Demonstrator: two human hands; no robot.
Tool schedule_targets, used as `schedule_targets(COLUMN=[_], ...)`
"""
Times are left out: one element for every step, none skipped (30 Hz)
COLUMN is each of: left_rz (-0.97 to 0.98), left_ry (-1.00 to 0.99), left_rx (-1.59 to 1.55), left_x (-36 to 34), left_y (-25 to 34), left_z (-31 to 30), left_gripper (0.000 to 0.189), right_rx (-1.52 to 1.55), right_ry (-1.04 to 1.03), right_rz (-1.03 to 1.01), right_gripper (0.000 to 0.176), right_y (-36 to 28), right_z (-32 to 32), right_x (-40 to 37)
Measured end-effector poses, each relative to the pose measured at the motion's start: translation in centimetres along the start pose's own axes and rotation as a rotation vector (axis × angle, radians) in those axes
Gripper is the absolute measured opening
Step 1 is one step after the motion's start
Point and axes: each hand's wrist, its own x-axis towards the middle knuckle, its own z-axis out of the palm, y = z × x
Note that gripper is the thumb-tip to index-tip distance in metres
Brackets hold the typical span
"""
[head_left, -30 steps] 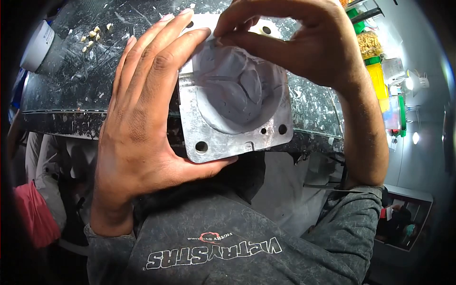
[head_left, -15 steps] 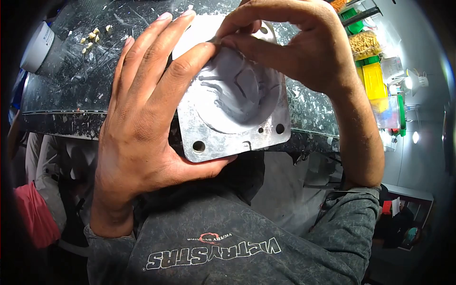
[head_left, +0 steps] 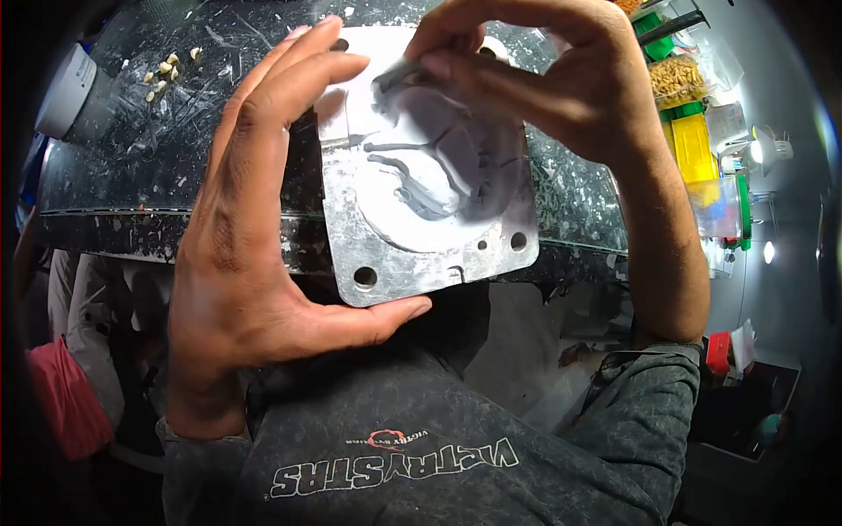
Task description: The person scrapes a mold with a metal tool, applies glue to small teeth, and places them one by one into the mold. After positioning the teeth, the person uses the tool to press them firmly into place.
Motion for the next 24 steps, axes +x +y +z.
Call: schedule_targets(left_rz=[0.003,0.002,-0.005,-0.01,-0.011,0.003,0.018,0.02,0.019,0.017,0.019,0.022,0.023,0.024,0.038,0.052,0.052,0.019,-0.014,-0.014,-0.014,-0.013,-0.015,-0.018], left_ry=[0.015,0.017,0.012,0.007,0.009,0.0,-0.009,-0.009,-0.011,-0.013,-0.013,-0.01,-0.006,-0.004,0.01,0.023,0.023,-0.016,-0.054,-0.054,-0.084,-0.116,-0.117,-0.129], left_rx=[-0.046,-0.045,-0.022,0.001,0.002,0.017,0.031,0.029,0.032,0.035,0.035,0.013,-0.008,-0.007,-0.089,-0.172,-0.171,-0.041,0.088,0.087,0.073,0.059,0.058,0.083], left_x=[0.0,0.0,0.0,0.0,0.0,0.1,0.1,0.2,0.2,0.2,0.2,0.1,0.1,0.2,0.3,0.3,0.3,0.2,0.1,0.2,0.5,0.7,0.8,0.9], left_y=[0.0,0.1,0.2,0.3,0.3,0.3,0.3,0.3,0.3,0.3,0.3,0.2,0.2,0.2,0.2,0.3,0.3,0.4,0.4,0.3,0.2,0.2,0.2,0.3], left_z=[0.0,0.1,0.1,0.1,0.0,-0.1,-0.1,-0.1,-0.1,-0.1,-0.1,0.0,0.0,0.0,0.0,0.0,-0.1,-0.2,-0.2,-0.4,-0.7,-0.9,-1.1,-1.2], left_gripper=[0.123,0.123,0.123,0.123,0.123,0.123,0.123,0.123,0.122,0.122,0.122,0.12,0.118,0.118,0.117,0.115,0.115,0.115,0.114,0.114,0.115,0.115,0.115,0.116], right_rx=[-0.024,-0.047,-0.004,-0.003,-0.088,-0.173,-0.109,-0.111,-0.118,-0.123,-0.132,-0.133,-0.124,-0.115,-0.115,-0.148,-0.18,-0.18,-0.164,-0.147,-0.147,-0.182,-0.215,-0.213], right_ry=[-0.011,-0.022,0.037,0.035,0.017,0.0,0.049,0.049,0.049,0.05,0.056,0.057,0.06,0.064,0.063,0.048,0.034,0.034,0.057,0.08,0.079,0.084,0.091,0.093], right_rz=[0.08,0.159,0.167,0.164,0.124,0.086,0.077,0.078,0.076,0.074,0.064,0.064,0.071,0.077,0.074,0.095,0.117,0.117,0.099,0.082,0.082,0.025,-0.03,-0.028], right_gripper=[0.017,0.018,0.017,0.017,0.016,0.015,0.014,0.014,0.014,0.014,0.014,0.014,0.015,0.015,0.015,0.016,0.016,0.016,0.017,0.018,0.018,0.019,0.02,0.02], right_y=[-0.1,-0.1,-0.3,-0.7,-1.0,-1.2,-0.6,-0.8,-1.0,-1.2,-1.2,-1.2,-1.1,-1.1,-1.4,-1.8,-2.1,-1.9,-1.4,-1.2,-1.2,-1.4,-1.7,-2.4], right_z=[-0.2,-0.4,-0.4,-0.5,-0.7,-0.8,-0.4,-0.3,-0.2,0.0,0.1,0.2,0.3,0.4,0.4,0.3,0.3,0.4,0.6,0.7,0.6,0.5,0.5,0.4], right_x=[-0.3,-0.5,-0.7,-0.8,-0.8,-0.8,-1.2,-1.2,-1.2,-1.3,-1.3,-1.5,-1.6,-1.6,-1.5,-1.5,-1.5,-1.6,-2.0,-2.2,-2.1,-2.0,-1.8,-1.6])
